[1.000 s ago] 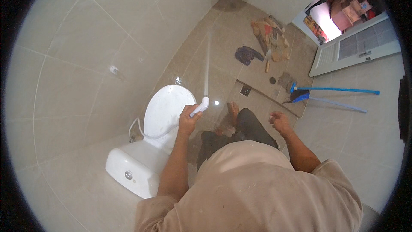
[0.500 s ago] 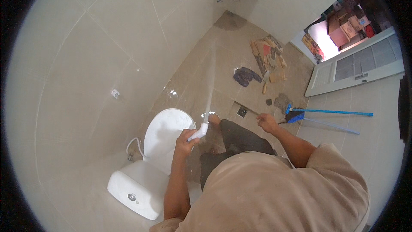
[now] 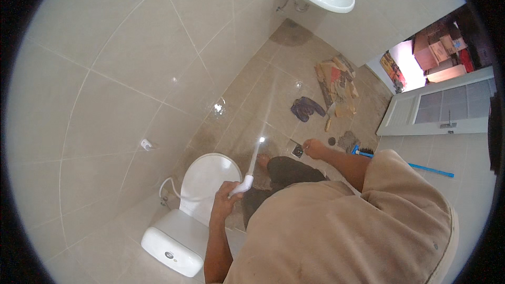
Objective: The person sprays water on the bathroom floor and toilet using a handheld sprayer. They then squat to clean a floor drain cover with a cloth and a trowel. Finally, they gather wet cardboard pieces and a cloth from the floor.
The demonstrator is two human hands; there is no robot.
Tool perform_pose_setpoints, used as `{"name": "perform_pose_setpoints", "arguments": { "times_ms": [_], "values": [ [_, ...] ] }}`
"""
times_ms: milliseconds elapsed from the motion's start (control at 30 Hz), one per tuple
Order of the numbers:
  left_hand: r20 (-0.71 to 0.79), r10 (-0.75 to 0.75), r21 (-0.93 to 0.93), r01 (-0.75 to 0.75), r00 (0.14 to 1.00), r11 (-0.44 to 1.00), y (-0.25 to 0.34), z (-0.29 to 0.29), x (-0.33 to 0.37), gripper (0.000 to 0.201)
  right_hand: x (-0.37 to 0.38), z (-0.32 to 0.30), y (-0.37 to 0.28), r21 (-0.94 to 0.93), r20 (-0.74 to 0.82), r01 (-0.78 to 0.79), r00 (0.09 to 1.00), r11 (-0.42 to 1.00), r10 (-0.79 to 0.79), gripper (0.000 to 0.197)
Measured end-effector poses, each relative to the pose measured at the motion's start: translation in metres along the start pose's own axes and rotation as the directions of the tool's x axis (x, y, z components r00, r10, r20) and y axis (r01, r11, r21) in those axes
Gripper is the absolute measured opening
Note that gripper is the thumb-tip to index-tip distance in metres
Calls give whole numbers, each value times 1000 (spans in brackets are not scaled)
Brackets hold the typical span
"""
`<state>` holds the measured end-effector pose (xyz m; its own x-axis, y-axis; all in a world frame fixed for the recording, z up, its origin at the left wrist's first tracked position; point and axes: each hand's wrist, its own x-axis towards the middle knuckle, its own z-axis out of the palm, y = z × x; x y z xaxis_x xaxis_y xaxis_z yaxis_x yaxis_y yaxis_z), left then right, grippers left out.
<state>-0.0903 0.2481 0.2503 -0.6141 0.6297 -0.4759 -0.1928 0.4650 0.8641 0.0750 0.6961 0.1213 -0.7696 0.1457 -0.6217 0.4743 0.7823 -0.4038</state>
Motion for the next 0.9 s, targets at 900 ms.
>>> {"name": "perform_pose_setpoints", "arguments": {
  "times_ms": [900],
  "values": [
    [-641,146,-345,-453,753,822,24,-23,66,32,7,-62,-348,609,-118,452,864,651,-489,71]
  ]
}}
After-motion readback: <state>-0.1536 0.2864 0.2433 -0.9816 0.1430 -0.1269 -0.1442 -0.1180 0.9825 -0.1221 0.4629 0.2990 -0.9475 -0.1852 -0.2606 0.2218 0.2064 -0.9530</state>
